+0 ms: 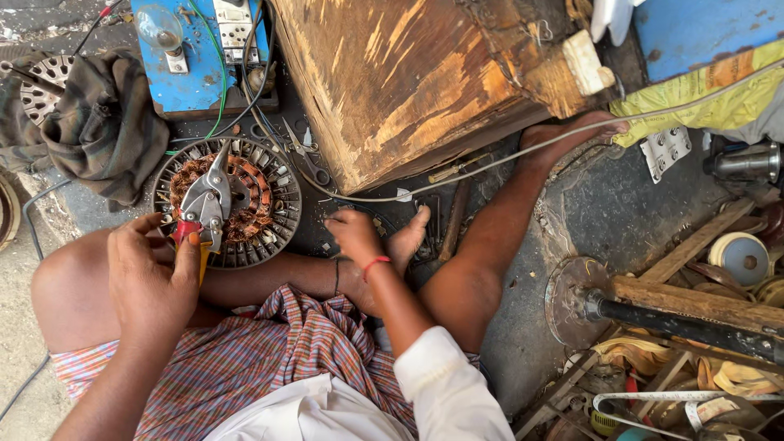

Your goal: The person sits on the ground working on an electric motor stator, using pliers to grip and pull copper wire windings out of the slots and a screwdriver-like tool to help lift the wires. They reposition the stator and continue extracting windings piece by piece.

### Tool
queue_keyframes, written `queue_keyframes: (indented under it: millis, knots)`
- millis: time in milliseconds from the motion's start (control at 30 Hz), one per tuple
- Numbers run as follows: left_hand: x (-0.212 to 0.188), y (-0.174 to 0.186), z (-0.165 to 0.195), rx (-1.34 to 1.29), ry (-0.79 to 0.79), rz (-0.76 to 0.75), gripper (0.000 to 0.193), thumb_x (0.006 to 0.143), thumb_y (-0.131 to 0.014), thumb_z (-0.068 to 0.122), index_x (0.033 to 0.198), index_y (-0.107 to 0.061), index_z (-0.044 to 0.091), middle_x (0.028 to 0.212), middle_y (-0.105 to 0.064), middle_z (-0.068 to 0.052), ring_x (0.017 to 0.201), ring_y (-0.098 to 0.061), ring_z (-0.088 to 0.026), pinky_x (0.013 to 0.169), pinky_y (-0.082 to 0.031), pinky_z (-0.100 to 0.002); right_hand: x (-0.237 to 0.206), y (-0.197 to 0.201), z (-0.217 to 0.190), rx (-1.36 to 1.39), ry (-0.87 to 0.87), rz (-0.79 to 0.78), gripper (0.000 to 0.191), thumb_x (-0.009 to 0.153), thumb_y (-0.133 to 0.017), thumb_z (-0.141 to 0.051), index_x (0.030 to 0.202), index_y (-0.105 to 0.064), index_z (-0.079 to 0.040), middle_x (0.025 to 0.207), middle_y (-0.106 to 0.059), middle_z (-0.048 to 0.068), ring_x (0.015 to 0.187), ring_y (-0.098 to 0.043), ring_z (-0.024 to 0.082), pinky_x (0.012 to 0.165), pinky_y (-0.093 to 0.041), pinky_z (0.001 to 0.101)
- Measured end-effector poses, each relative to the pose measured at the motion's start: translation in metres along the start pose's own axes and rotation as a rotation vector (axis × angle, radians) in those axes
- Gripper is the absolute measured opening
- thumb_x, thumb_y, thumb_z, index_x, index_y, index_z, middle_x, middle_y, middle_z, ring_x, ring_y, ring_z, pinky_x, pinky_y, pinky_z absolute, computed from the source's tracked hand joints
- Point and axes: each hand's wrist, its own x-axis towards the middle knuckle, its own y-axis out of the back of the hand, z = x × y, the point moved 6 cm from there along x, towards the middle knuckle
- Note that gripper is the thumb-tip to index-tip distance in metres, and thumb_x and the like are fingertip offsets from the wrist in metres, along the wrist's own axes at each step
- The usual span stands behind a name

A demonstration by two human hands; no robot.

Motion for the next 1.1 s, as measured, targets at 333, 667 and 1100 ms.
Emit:
queue_keyframes:
  millis: [333, 667, 1100]
  knots:
    - [-0.088, -0.080, 0.051, -0.618, 0.419, -0.652, 0.051, 0.091, -0.072, 0.022, 0.138, -0.061, 0.006, 0.117, -0.074, -0.009, 0.089, -0.068, -0.021, 0.077, -0.057, -0.036, -0.149, 0.019, -0.065, 0.573, -0.152, -0.253, 0.012, 0.095, -0.069, -0.013, 0.102, -0.072, -0.003, 0.064, -0.058, -0.004, 0.046, -0.046, 0.002, 0.040, -0.034, 0.0196]
    - [-0.147, -0.165, 0.019, -1.386, 0.864, -0.593, 0.024, 0.102, -0.064, 0.013, 0.117, -0.073, -0.003, 0.100, -0.074, -0.007, 0.086, -0.067, -0.013, 0.076, -0.056, -0.027, -0.188, 0.013, -0.117, 0.031, 0.231, -0.094, 0.018, 0.097, -0.068, -0.010, 0.109, -0.073, 0.003, 0.085, -0.074, 0.002, 0.076, -0.066, 0.006, 0.068, -0.054, 0.0245]
    - [-0.135, -0.154, -0.012, -1.360, 1.175, -0.617, 0.021, 0.101, -0.059, 0.018, 0.110, -0.068, 0.001, 0.095, -0.075, -0.014, 0.081, -0.074, -0.023, 0.077, -0.062, -0.036, -0.044, 0.014, -0.065, -0.573, 0.130, 0.130, 0.037, 0.092, -0.064, -0.032, 0.124, -0.073, -0.016, 0.090, -0.073, 0.023, 0.083, -0.071, 0.042, 0.072, -0.056, 0.0503]
